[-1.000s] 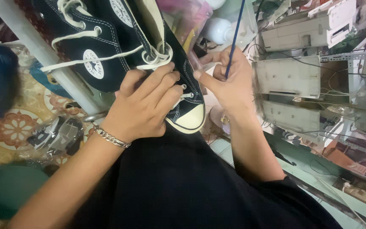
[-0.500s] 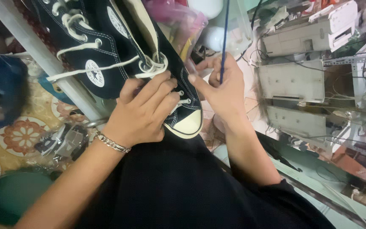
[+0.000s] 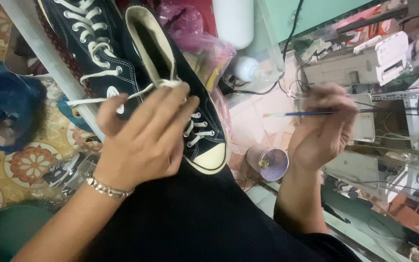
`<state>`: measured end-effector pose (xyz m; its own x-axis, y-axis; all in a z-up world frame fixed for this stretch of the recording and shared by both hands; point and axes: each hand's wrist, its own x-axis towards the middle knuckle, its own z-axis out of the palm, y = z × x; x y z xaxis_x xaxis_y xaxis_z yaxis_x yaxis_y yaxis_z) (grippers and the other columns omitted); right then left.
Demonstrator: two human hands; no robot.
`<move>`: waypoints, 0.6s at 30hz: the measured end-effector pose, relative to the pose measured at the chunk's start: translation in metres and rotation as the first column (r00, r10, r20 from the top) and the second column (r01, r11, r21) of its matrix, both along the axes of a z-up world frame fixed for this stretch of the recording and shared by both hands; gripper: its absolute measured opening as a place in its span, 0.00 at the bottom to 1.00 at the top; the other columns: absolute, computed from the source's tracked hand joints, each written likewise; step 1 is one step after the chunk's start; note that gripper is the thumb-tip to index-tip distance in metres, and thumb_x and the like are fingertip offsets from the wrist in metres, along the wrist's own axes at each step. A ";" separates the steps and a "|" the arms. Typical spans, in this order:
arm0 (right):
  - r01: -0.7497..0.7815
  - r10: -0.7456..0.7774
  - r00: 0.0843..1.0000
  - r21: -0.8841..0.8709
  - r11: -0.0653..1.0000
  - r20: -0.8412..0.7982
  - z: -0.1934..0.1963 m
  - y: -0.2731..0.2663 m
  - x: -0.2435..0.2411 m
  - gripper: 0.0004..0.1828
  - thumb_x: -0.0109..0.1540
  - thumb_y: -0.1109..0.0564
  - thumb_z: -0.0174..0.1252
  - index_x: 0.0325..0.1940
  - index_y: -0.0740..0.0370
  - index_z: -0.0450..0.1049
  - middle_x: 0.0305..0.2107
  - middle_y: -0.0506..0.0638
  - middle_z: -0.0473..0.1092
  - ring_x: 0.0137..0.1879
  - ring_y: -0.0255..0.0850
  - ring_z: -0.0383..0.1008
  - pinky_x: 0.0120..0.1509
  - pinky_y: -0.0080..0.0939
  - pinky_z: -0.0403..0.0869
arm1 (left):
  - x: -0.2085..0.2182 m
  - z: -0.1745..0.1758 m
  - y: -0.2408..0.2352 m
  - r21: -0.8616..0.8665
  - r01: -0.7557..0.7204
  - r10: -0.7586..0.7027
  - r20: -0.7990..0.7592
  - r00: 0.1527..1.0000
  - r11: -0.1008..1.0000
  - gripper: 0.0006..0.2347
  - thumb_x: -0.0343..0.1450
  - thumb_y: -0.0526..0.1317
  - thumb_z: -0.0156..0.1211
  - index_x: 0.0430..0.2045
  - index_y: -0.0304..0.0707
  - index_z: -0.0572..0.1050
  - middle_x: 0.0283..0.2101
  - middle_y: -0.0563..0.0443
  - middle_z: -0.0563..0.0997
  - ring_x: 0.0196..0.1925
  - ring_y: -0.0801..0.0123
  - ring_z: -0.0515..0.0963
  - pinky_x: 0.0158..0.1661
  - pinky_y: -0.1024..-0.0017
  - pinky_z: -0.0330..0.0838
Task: The person pours a white liquid from a bottle onto a paintbrush and applies it to the white rubber toe cap and sole of a black sneaker. They hold the shoe in their lap and rotate it to paint different sections of the rubber trim.
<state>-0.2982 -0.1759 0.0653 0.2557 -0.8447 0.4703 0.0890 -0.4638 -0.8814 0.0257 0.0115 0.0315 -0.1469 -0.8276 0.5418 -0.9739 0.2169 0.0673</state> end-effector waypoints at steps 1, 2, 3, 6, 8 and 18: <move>0.044 -0.043 0.999 -0.034 0.998 0.029 -0.006 -0.008 -0.008 0.18 0.92 0.47 0.45 0.59 0.53 0.78 0.50 0.52 0.76 0.60 0.45 0.80 0.72 0.46 0.82 | 0.000 0.007 -0.007 -0.062 -0.064 0.059 -0.078 0.995 0.996 0.19 0.84 0.50 0.65 0.68 0.50 0.90 0.76 0.44 0.85 0.76 0.54 0.84 0.80 0.48 0.51; 0.088 -0.084 0.995 -0.066 0.994 0.060 -0.012 -0.016 -0.016 0.18 0.93 0.49 0.45 0.62 0.54 0.80 0.56 0.51 0.74 0.49 0.37 0.78 0.55 0.36 0.85 | 0.000 0.013 -0.014 -0.121 -0.130 0.110 -0.159 0.981 0.984 0.09 0.86 0.52 0.77 0.54 0.54 0.91 0.65 0.46 0.87 0.63 0.53 0.87 0.73 0.47 0.59; 0.089 -0.084 0.994 -0.074 0.993 0.063 -0.018 -0.023 -0.008 0.18 0.93 0.49 0.45 0.62 0.54 0.80 0.56 0.51 0.74 0.49 0.37 0.78 0.55 0.36 0.85 | -0.003 0.014 -0.021 -0.129 -0.129 0.108 -0.158 0.982 0.983 0.09 0.86 0.52 0.77 0.54 0.54 0.91 0.65 0.46 0.87 0.63 0.53 0.87 0.73 0.47 0.59; 0.191 -0.193 0.960 0.030 0.981 0.201 -0.040 -0.048 0.015 0.09 0.82 0.61 0.57 0.60 0.60 0.83 0.51 0.53 0.77 0.49 0.42 0.83 0.45 0.41 0.81 | -0.006 0.021 -0.042 -0.199 -0.333 0.269 -0.290 0.918 0.922 0.22 0.91 0.60 0.64 0.42 0.39 0.85 0.57 0.33 0.74 0.61 0.39 0.74 0.64 0.47 0.68; 0.350 -0.345 0.928 -0.010 0.937 0.144 -0.064 -0.070 0.032 0.04 0.80 0.61 0.72 0.55 0.64 0.84 0.50 0.62 0.85 0.40 0.52 0.86 0.50 0.49 0.87 | -0.002 0.027 -0.053 -0.075 -0.365 0.283 -0.495 0.821 0.928 0.32 0.89 0.66 0.57 0.48 0.25 0.66 0.53 0.29 0.73 0.66 0.27 0.68 0.67 0.30 0.72; 0.226 -0.241 0.970 -0.229 0.947 -0.040 -0.093 -0.093 0.076 0.05 0.80 0.68 0.67 0.59 0.72 0.78 0.49 0.64 0.80 0.46 0.53 0.90 0.57 0.48 0.93 | 0.002 -0.026 -0.041 0.133 -0.325 0.277 -0.850 0.449 0.936 0.44 0.81 0.40 0.75 0.92 0.31 0.52 0.95 0.44 0.39 1.04 0.35 0.49 1.01 0.25 0.71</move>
<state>-0.2224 -0.2690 -0.0279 0.1007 -0.7611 0.6407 -0.1009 -0.6485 -0.7545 0.0273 -0.0297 0.0056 0.6542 -0.6981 0.2909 -0.4516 -0.0521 0.8907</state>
